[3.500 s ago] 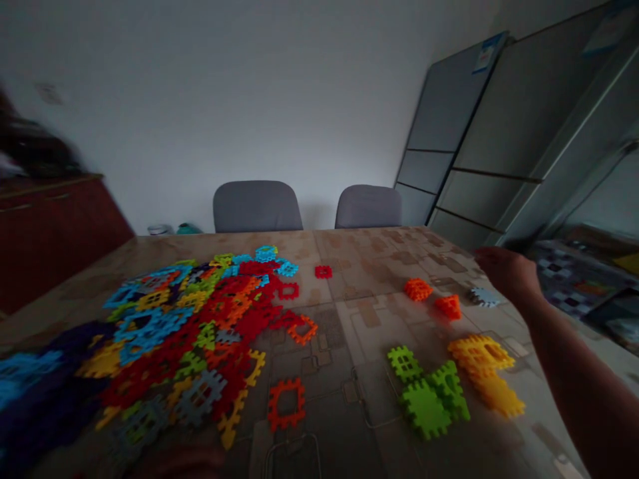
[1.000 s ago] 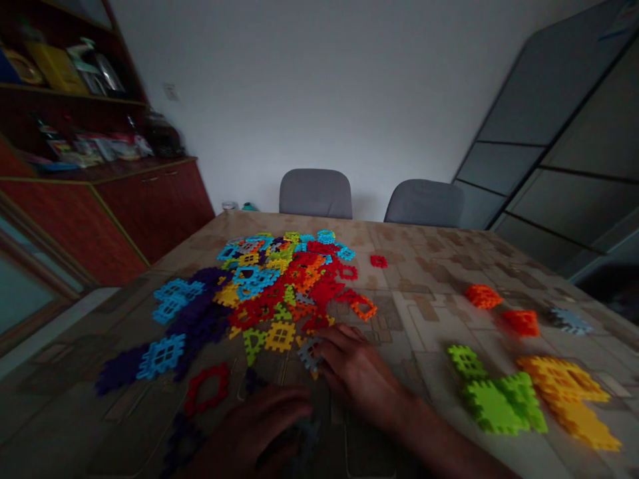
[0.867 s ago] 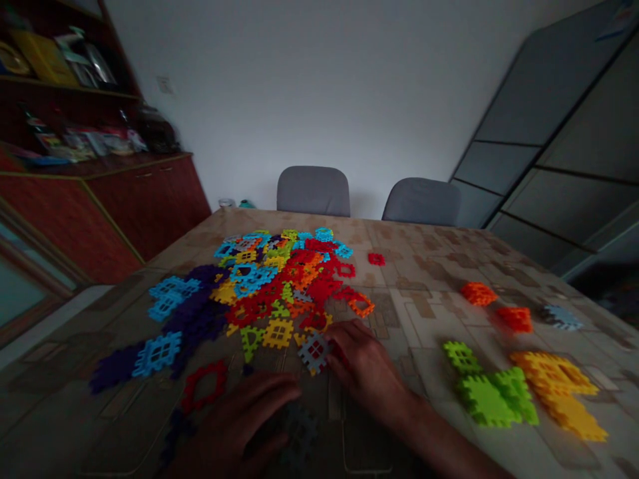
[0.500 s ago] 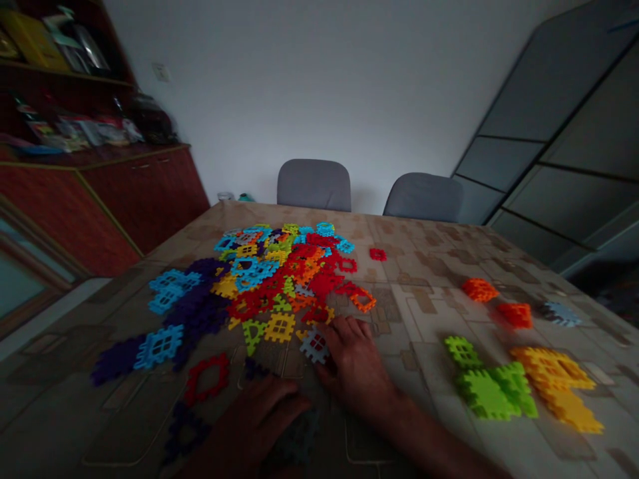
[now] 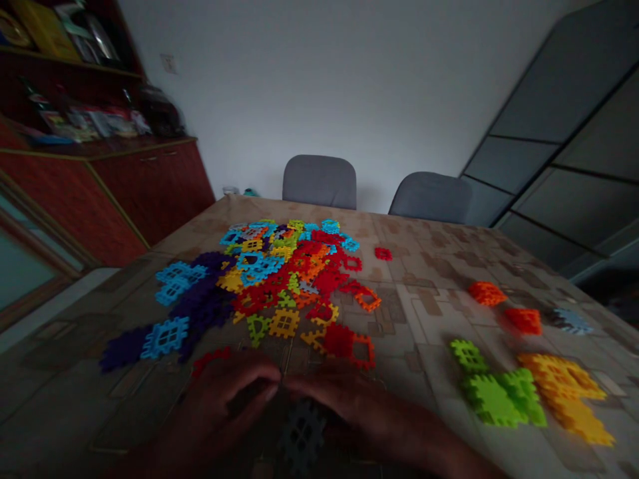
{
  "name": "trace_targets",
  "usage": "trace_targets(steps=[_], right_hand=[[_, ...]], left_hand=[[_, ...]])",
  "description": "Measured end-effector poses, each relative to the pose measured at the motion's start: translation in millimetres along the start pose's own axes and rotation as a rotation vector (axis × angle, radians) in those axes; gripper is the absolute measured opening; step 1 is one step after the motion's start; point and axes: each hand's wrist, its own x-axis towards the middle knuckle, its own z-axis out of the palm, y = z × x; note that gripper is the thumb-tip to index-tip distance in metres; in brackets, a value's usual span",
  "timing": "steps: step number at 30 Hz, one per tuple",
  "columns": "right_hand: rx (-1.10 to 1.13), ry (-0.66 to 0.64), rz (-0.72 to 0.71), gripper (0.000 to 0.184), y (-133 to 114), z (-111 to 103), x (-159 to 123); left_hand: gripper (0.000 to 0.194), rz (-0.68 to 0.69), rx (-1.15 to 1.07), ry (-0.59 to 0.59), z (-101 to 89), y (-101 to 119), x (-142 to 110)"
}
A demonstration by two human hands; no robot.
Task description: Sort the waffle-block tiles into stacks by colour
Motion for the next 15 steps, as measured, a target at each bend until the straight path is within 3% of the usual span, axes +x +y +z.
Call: trace_targets(steps=[3, 7, 9, 12, 15], right_hand=[[0.015, 0.020, -0.020, 0.082, 2, 1, 0], [0.022, 0.251, 0.114, 0.071, 14, 2, -4], [0.003, 0.326, 0.180, 0.058, 18, 3, -4], [-0.140, 0.340, 0.269, 0.045, 19, 1, -1], [-0.338, 0.270, 0.317, 0.051, 20, -3, 1]], left_hand=[[0.014, 0.044, 0.018, -0.063, 6.3, 3, -2], [0.003, 0.114, 0.028, -0.166, 8.4, 6, -6], [0.029, 0.178, 0.031, -0.248, 7.1, 6, -9], [0.079, 0.220, 0.107, -0.341, 9.6, 4, -12], [0.085, 0.209, 0.133, -0.356, 20.0, 1, -14]])
